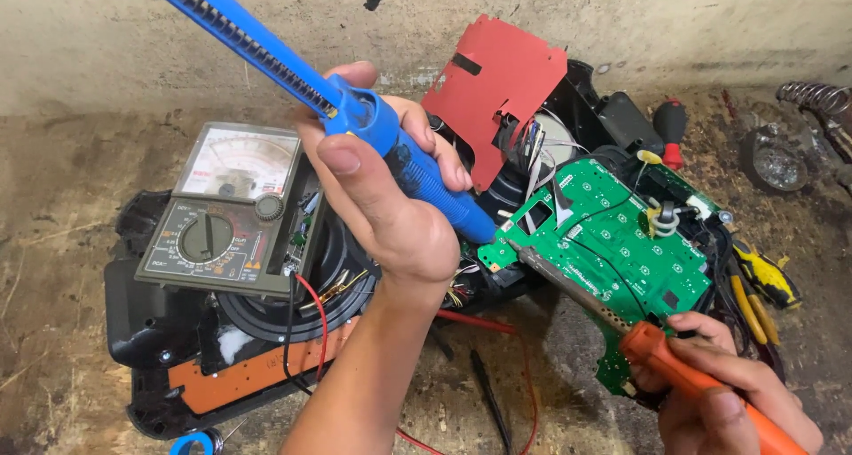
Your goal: Desoldering electronic components from a circuit board using a soldering iron and a desoldering pump
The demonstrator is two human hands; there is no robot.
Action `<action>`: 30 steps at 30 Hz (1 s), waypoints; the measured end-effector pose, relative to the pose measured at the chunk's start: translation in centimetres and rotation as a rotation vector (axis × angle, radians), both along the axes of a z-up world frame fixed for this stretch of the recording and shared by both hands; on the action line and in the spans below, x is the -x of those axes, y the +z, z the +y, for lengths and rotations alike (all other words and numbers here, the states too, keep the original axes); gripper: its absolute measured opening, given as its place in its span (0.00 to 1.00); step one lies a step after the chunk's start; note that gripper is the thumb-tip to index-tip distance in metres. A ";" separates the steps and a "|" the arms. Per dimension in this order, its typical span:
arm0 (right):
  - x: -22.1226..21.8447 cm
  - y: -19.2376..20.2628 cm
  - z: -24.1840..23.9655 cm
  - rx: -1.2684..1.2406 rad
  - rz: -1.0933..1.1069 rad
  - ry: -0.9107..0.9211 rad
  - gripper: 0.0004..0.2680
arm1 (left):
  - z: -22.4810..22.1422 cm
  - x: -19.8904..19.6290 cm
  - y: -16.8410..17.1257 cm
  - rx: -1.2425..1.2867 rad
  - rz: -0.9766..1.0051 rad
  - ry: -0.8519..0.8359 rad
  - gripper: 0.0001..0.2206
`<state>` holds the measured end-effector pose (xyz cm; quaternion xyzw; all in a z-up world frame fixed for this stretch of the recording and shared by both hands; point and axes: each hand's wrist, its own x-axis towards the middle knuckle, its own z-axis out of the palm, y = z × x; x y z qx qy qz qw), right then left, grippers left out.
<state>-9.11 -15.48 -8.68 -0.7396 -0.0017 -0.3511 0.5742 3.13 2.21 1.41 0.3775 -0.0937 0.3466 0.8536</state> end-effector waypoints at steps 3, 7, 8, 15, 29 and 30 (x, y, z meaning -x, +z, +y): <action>-0.2 0.0 0.1 -0.078 -0.009 0.002 0.13 | 0.0 0.0 0.0 -0.003 -0.002 -0.002 0.26; -0.9 -0.6 -0.1 -0.056 -0.068 0.003 0.12 | 0.1 0.0 -0.1 -0.001 -0.006 -0.017 0.25; -0.8 -0.4 0.0 -0.055 -0.068 0.003 0.12 | 0.1 0.1 -0.1 0.000 -0.006 -0.017 0.25; -1.0 -0.4 -0.3 -0.182 -0.025 0.027 0.13 | 0.0 0.0 -0.3 -0.002 -0.026 -0.017 0.24; -1.0 0.8 0.0 -0.316 0.053 0.086 0.12 | 0.1 0.0 -0.1 0.020 -0.016 -0.021 0.25; -1.0 1.0 0.2 -0.293 0.063 0.066 0.12 | 0.1 0.0 -0.2 0.011 -0.018 -0.006 0.25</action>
